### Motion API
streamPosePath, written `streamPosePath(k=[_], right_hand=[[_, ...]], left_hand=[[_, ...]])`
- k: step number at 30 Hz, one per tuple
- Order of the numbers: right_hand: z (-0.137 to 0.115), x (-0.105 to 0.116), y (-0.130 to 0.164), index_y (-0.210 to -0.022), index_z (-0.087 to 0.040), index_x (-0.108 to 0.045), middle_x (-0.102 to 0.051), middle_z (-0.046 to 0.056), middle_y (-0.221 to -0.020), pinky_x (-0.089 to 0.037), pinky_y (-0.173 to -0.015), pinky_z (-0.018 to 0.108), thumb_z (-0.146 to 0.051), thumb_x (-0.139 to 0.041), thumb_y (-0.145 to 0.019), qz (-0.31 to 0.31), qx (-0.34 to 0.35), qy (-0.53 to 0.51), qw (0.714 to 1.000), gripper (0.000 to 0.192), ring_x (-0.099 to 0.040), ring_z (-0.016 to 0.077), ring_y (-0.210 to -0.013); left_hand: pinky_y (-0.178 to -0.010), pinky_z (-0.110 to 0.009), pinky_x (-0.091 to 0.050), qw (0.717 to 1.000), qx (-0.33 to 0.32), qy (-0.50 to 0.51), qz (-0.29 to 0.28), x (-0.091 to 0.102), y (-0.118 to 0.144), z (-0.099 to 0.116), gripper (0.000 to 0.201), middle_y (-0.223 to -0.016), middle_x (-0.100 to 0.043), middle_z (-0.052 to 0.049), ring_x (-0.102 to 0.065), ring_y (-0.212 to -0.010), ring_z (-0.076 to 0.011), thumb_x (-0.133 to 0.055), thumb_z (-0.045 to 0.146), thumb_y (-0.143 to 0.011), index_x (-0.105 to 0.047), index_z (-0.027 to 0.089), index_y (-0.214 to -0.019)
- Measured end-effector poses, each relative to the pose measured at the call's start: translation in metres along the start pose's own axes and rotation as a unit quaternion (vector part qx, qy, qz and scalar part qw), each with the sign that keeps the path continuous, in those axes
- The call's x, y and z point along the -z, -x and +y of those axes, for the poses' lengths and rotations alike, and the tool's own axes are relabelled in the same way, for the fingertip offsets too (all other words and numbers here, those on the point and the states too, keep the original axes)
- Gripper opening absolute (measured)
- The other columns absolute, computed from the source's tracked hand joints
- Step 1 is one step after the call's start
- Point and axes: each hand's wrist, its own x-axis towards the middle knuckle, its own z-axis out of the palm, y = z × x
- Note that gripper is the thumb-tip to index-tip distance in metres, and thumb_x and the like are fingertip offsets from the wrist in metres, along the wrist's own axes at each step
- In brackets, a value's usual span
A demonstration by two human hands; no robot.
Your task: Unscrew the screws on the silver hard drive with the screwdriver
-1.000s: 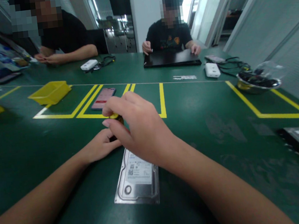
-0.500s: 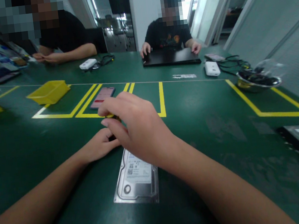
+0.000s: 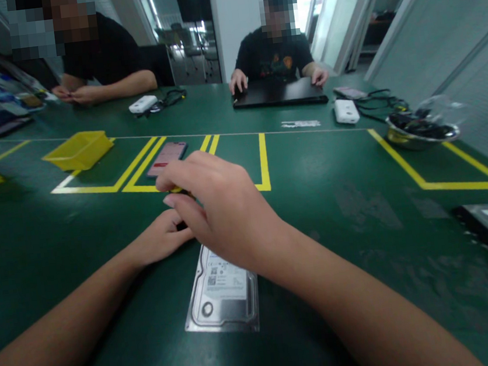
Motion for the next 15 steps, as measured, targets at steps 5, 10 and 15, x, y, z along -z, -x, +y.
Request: streamPosePath(k=[5,10,15], right_hand=[[-0.0012,0.0,0.0009,-0.099,-0.015,-0.067,-0.069,0.004,-0.099,-0.046,-0.082,0.029,-0.016,-0.055,-0.093,-0.008,-0.004,-0.005,1.0,0.013,-0.061,0.0151,-0.092],[-0.0014,-0.0006,0.0012,-0.101,-0.015,-0.068,-0.068,0.005,-0.1,-0.046,-0.08,0.027,-0.017,-0.056,-0.093,-0.008,-0.007,0.0,1.0,0.015,-0.059,0.0147,-0.092],[-0.0019,-0.0029,0.0016,-0.101,-0.016,-0.066,-0.068,0.005,-0.1,-0.046,-0.078,0.029,-0.018,-0.054,-0.093,-0.006,-0.008,0.001,1.0,0.015,-0.059,0.0158,-0.092]], left_hand=[[-0.086,-0.035,-0.052,1.0,0.0,-0.01,-0.004,0.0004,0.0001,-0.0013,0.025,-0.091,-0.07,-0.004,-0.065,-0.093,-0.0227,-0.058,0.04,-0.091,-0.069,0.018,-0.094],[-0.087,-0.034,-0.051,1.0,-0.004,-0.009,-0.002,-0.0006,0.0004,-0.0037,0.023,-0.09,-0.07,-0.004,-0.064,-0.094,-0.0222,-0.057,0.039,-0.092,-0.067,0.018,-0.093],[-0.088,-0.035,-0.051,1.0,-0.005,-0.019,0.01,-0.0019,0.0006,-0.0058,0.025,-0.092,-0.069,-0.004,-0.063,-0.098,-0.0229,-0.057,0.04,-0.092,-0.067,0.017,-0.097]])
